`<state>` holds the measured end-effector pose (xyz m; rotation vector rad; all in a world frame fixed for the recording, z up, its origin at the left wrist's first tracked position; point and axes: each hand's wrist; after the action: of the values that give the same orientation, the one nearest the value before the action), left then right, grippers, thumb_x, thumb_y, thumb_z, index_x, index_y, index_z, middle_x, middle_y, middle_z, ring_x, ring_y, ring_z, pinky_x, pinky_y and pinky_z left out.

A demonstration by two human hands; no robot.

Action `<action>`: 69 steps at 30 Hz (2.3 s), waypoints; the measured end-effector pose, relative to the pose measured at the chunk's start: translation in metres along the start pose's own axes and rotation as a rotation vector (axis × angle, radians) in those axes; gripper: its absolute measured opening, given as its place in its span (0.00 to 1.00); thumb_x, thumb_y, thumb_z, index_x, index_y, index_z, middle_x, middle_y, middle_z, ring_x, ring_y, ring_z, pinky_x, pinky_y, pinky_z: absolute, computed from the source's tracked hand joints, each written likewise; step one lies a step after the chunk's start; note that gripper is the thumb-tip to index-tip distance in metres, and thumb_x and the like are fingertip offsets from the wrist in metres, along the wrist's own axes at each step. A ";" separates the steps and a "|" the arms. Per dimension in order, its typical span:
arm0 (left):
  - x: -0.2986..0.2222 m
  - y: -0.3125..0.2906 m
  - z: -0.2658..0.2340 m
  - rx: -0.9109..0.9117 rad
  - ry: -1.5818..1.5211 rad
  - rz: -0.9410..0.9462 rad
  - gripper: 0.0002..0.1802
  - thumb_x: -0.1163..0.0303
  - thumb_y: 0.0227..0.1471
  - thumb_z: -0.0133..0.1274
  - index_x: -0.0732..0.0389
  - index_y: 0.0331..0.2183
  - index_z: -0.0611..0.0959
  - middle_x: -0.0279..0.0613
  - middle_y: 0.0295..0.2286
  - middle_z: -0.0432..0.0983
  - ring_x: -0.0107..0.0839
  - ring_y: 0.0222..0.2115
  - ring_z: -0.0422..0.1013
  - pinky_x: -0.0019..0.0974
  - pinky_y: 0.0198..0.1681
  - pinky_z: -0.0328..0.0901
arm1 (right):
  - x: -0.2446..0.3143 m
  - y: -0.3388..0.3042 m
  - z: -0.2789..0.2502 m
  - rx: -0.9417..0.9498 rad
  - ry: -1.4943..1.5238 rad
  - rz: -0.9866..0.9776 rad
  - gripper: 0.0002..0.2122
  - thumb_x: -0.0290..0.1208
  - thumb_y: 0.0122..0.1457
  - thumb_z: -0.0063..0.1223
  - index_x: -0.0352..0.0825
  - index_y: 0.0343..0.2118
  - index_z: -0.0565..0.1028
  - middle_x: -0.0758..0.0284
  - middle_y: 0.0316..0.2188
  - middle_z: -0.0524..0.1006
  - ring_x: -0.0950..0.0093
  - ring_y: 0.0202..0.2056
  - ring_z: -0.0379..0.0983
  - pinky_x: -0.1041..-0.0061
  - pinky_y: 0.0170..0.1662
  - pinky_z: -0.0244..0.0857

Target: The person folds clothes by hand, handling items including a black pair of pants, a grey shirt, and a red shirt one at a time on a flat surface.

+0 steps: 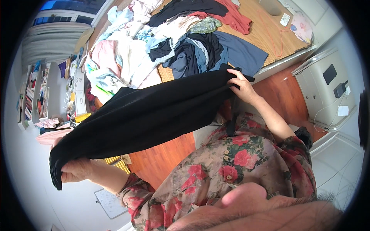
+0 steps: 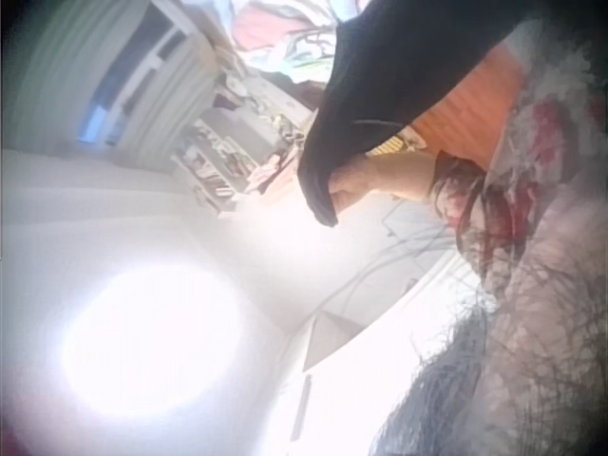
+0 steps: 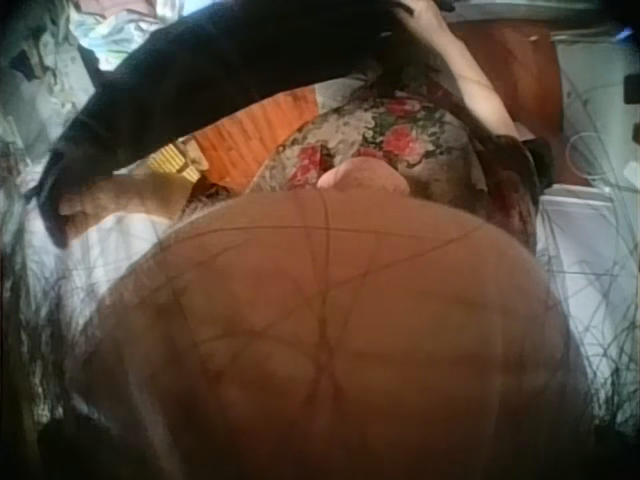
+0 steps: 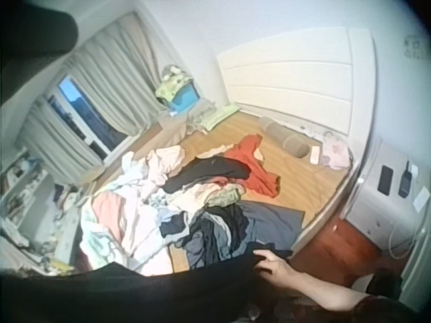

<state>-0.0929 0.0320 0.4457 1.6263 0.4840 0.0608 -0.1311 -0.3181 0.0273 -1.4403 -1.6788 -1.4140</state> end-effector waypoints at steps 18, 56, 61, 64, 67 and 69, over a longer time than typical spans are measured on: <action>0.022 -0.058 -0.069 -0.120 0.446 -0.280 0.10 0.69 0.54 0.54 0.69 0.32 0.81 0.41 0.29 0.79 0.25 0.27 0.72 0.27 0.32 0.68 | -0.031 0.000 -0.041 0.025 0.202 0.377 0.05 0.26 0.58 0.50 0.31 0.35 0.73 0.71 0.28 0.73 0.84 0.30 0.67 0.82 0.33 0.63; 0.156 -0.381 0.131 1.328 0.561 -0.660 0.39 0.56 0.50 0.55 0.52 0.60 0.58 0.51 0.60 0.47 0.47 0.57 0.56 0.47 0.55 0.57 | -0.188 -0.001 -0.131 -0.208 -0.784 0.619 0.22 0.40 0.49 0.62 0.26 0.40 0.74 0.57 0.26 0.77 0.66 0.28 0.75 0.69 0.33 0.67; 0.176 -0.389 0.154 1.284 0.516 -0.981 0.40 0.58 0.50 0.54 0.49 0.61 0.55 0.54 0.61 0.44 0.53 0.53 0.61 0.45 0.52 0.64 | -0.200 0.019 -0.129 -0.241 -0.767 0.689 0.22 0.38 0.48 0.63 0.25 0.41 0.73 0.57 0.24 0.75 0.68 0.27 0.73 0.71 0.32 0.66; 0.185 -0.397 0.134 1.271 0.548 -0.955 0.40 0.58 0.50 0.54 0.49 0.61 0.54 0.54 0.61 0.43 0.54 0.53 0.61 0.45 0.51 0.64 | -0.189 0.036 -0.117 -0.174 -0.644 0.611 0.21 0.37 0.51 0.61 0.25 0.42 0.72 0.59 0.27 0.76 0.70 0.28 0.73 0.73 0.34 0.67; 0.189 -0.401 0.120 1.266 0.570 -0.983 0.40 0.60 0.51 0.54 0.49 0.61 0.54 0.55 0.61 0.44 0.54 0.54 0.60 0.45 0.52 0.63 | -0.195 0.046 -0.110 -0.239 0.046 0.526 0.19 0.35 0.53 0.59 0.26 0.42 0.72 0.61 0.31 0.77 0.73 0.32 0.74 0.75 0.36 0.67; 0.196 -0.408 0.101 1.190 0.634 -0.898 0.39 0.61 0.51 0.53 0.50 0.61 0.55 0.55 0.60 0.45 0.55 0.54 0.59 0.46 0.53 0.62 | -0.204 0.052 -0.101 -0.146 -0.461 0.588 0.18 0.34 0.54 0.58 0.25 0.42 0.72 0.63 0.34 0.77 0.74 0.35 0.73 0.76 0.38 0.67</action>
<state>0.0062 0.0190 -0.0070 2.3333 1.9747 -0.4858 -0.0450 -0.4950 -0.0972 -2.2398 -1.2299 -0.9313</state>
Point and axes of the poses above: each hand's wrist, its own y-axis towards the middle knuckle, its own z-axis out of the palm, x = y × z
